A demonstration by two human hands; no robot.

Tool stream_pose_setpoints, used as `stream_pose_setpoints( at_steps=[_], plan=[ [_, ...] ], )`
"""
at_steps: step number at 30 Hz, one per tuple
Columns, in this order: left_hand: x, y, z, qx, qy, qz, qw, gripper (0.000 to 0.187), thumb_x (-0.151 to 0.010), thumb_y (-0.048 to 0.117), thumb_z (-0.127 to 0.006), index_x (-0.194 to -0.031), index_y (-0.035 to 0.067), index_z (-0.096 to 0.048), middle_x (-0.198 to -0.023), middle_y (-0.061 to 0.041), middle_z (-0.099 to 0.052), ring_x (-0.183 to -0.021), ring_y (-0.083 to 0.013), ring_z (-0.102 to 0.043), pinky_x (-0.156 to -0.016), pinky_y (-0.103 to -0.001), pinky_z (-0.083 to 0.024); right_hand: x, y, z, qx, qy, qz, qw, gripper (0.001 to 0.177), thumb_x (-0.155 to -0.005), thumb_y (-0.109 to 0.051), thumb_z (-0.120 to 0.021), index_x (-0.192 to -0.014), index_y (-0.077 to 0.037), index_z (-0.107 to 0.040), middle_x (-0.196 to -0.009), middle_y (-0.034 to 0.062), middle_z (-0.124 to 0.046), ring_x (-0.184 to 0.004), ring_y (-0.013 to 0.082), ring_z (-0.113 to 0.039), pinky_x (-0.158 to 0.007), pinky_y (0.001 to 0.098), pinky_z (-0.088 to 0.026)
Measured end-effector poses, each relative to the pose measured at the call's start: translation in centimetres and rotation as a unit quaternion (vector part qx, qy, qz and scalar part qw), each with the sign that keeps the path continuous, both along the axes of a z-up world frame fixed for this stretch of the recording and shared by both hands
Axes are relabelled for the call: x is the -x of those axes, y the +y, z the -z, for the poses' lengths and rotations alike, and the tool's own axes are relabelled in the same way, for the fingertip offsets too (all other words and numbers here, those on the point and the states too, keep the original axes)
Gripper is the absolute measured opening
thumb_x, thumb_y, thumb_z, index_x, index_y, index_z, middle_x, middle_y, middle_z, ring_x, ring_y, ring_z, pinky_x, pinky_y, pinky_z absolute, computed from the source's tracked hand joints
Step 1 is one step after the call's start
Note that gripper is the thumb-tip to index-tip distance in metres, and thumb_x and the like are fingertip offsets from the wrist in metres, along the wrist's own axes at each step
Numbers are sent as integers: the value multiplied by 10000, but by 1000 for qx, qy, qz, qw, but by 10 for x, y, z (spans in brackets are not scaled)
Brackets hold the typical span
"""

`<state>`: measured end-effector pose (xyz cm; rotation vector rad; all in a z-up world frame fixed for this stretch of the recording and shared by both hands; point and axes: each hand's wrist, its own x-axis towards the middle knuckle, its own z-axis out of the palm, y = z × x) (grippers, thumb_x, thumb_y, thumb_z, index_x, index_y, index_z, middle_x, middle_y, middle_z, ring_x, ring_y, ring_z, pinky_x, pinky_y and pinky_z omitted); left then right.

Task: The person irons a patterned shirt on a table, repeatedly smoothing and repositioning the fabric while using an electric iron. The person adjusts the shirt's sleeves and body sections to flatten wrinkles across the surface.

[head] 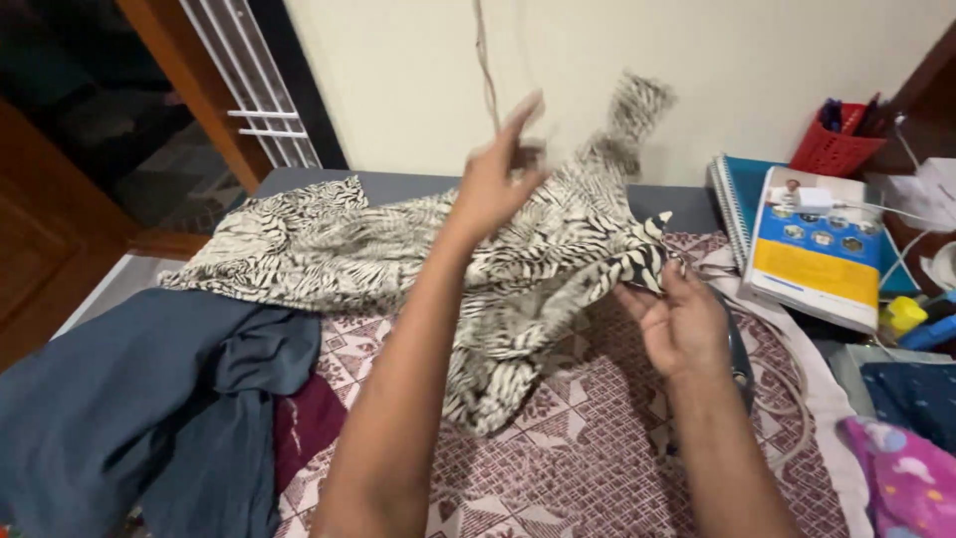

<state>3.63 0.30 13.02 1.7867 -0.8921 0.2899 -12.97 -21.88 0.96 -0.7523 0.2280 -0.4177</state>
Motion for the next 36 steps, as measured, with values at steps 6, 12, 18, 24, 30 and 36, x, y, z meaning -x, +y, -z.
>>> stream_pose_setpoints(
  at_steps=[6, 12, 18, 24, 30, 36],
  plan=[
    [173, 28, 96, -403, 244, -185, 863, 1011, -791, 509, -802, -1564, 161, -250, -1623, -125, -167, -1507, -303, -193, -1201, -629, -190, -12, -13, 30, -30, 123, 22, 992, 501, -1029, -159, -512, -1467, 1, -330, -1354, 199, -530, -1152, 401, -613, -1046, 537, -557],
    [181, 67, 197, -393, 56, -342, 852, 368, -885, 237, -675, -1248, 287, -703, -1547, -202, -455, -1345, -425, -451, -1078, -634, -358, -21, 5, 25, -50, 141, 29, 988, 430, -1020, -130, -491, -1420, 16, -425, -1235, 219, -616, -1074, 366, -684, -1011, 520, -536],
    [103, 218, 134, -142, 106, -363, 915, 228, -765, 137, -701, -963, 124, -814, -868, -99, -787, -732, -218, -751, -707, -345, -577, 14, 28, -6, 260, 231, 52, 936, 336, -1045, -181, -475, -1267, 24, -624, -1117, 145, -696, -1006, 261, -677, -955, 427, -563],
    [169, 292, 13, -423, 223, -428, 767, 319, -862, 273, -593, -1094, 278, -811, -1021, -26, -800, -1039, -236, -719, -948, -493, -542, 89, 82, -23, 745, 265, -275, 548, 243, -933, -298, -658, -1003, -95, -773, -969, 64, -760, -870, 172, -744, -825, 346, -592],
    [185, 241, 46, -517, 74, -366, 770, 572, -749, 544, -736, -1283, 348, -678, -1447, -30, -548, -1348, -275, -440, -1042, -680, -282, 92, 59, -58, 715, 431, -209, 510, 344, -953, -386, -683, -1206, -155, -710, -992, 99, -782, -892, 230, -768, -897, 393, -564],
    [193, 71, 116, -418, 59, -97, 901, 453, -879, 330, -759, -1214, 34, -684, -1348, -223, -594, -1236, -351, -566, -1075, -441, -470, 31, -52, -19, 804, 356, 163, 446, 576, -784, -350, -877, -1205, -6, -688, -1210, 254, -656, -1149, 415, -610, -940, 474, -526]
  ],
)
